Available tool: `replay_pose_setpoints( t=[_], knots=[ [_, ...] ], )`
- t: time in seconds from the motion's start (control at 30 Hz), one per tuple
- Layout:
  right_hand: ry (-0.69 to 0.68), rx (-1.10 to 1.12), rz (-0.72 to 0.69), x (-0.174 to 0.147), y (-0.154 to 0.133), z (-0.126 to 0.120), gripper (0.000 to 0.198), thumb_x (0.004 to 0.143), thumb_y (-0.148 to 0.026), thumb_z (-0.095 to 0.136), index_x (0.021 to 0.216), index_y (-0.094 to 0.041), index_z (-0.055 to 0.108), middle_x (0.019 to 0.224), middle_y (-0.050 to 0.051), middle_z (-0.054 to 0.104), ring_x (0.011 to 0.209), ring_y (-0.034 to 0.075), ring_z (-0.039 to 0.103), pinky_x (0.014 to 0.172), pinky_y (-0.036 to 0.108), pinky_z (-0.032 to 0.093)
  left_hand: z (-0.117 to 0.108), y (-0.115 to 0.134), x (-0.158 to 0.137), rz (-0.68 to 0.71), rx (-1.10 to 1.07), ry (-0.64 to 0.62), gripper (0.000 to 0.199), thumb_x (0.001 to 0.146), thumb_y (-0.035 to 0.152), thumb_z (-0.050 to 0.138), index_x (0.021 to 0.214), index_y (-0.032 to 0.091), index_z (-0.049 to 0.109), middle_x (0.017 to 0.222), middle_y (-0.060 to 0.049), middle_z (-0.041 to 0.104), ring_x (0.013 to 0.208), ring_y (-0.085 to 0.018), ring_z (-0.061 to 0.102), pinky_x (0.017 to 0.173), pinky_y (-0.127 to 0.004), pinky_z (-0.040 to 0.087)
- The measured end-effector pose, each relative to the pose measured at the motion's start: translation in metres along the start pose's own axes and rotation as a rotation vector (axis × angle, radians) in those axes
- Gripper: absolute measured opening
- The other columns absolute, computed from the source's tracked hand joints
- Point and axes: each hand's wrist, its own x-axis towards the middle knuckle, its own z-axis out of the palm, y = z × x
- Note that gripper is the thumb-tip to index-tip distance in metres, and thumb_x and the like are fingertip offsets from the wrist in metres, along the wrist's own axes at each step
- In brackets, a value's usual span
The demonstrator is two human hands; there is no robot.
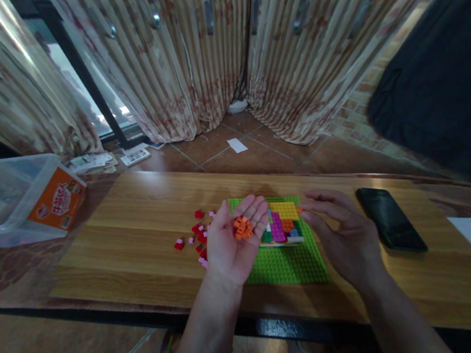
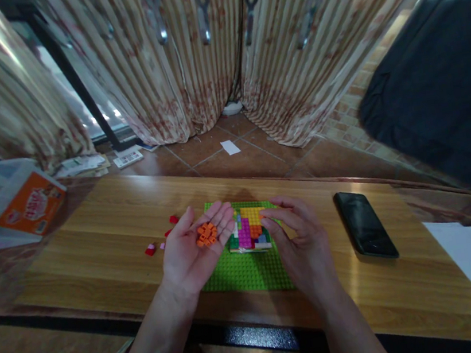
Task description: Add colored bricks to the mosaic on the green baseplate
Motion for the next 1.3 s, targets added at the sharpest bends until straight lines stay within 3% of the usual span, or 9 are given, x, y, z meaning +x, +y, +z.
replay_pose_setpoints(
  t=[0.13, 0.23, 0.43, 0.8, 1.3],
  knots=[
    [-0.151, -0.005, 0.117, -0.005, 0.017, -0.014, 0.016, 0.083, -0.037, 0.063, 0.086, -0.025, 0.073, 0.100, 0.005, 0.067, 0.092, 0.021, 0.064, 0.080, 0.037, 0.052, -0.006, 0.011, 0.006, 0.140, -0.015, 0.184, 0.030, 0.089, 0.028, 0.046, 0.081, 0.007, 0.066, 0.082, -0.013, 0.068, 0.081, -0.017, 0.066, 0.081, -0.030, 0.052],
    [-0.282, -0.010, 0.168, -0.009, 0.021, -0.016, 0.018, 0.084, -0.037, 0.061, 0.086, -0.024, 0.073, 0.092, 0.004, 0.069, 0.083, 0.019, 0.066, 0.072, 0.033, 0.053, -0.007, 0.011, 0.008, 0.138, -0.014, 0.199, 0.028, 0.088, 0.026, 0.048, 0.079, 0.007, 0.066, 0.079, -0.012, 0.068, 0.077, -0.016, 0.066, 0.078, -0.030, 0.052],
    [-0.342, 0.040, 0.205, -0.012, 0.016, -0.009, 0.019, 0.084, -0.038, 0.060, 0.087, -0.024, 0.073, 0.085, 0.003, 0.072, 0.079, 0.019, 0.067, 0.069, 0.032, 0.053, -0.006, 0.004, 0.008, 0.106, -0.012, 0.195, 0.025, 0.086, 0.025, 0.051, 0.077, 0.008, 0.066, 0.076, -0.010, 0.068, 0.074, -0.015, 0.066, 0.076, -0.029, 0.052],
    [-0.261, 0.008, 0.261, -0.014, 0.016, 0.000, 0.016, 0.078, -0.035, 0.064, 0.087, -0.024, 0.073, 0.084, 0.002, 0.074, 0.073, 0.019, 0.068, 0.066, 0.033, 0.054, -0.006, 0.004, 0.008, 0.101, -0.016, 0.193, 0.020, 0.084, 0.022, 0.052, 0.077, 0.010, 0.066, 0.075, -0.009, 0.068, 0.072, -0.015, 0.065, 0.074, -0.028, 0.051],
    [-0.197, 0.312, 0.490, -0.009, 0.016, 0.006, 0.022, 0.067, -0.038, 0.073, 0.078, -0.020, 0.070, 0.076, 0.004, 0.074, 0.068, 0.018, 0.068, 0.064, 0.032, 0.056, -0.005, 0.004, 0.007, 0.083, -0.018, 0.192, 0.021, 0.084, 0.022, 0.051, 0.077, 0.010, 0.066, 0.074, -0.009, 0.068, 0.071, -0.014, 0.065, 0.073, -0.028, 0.051]
  ],
)
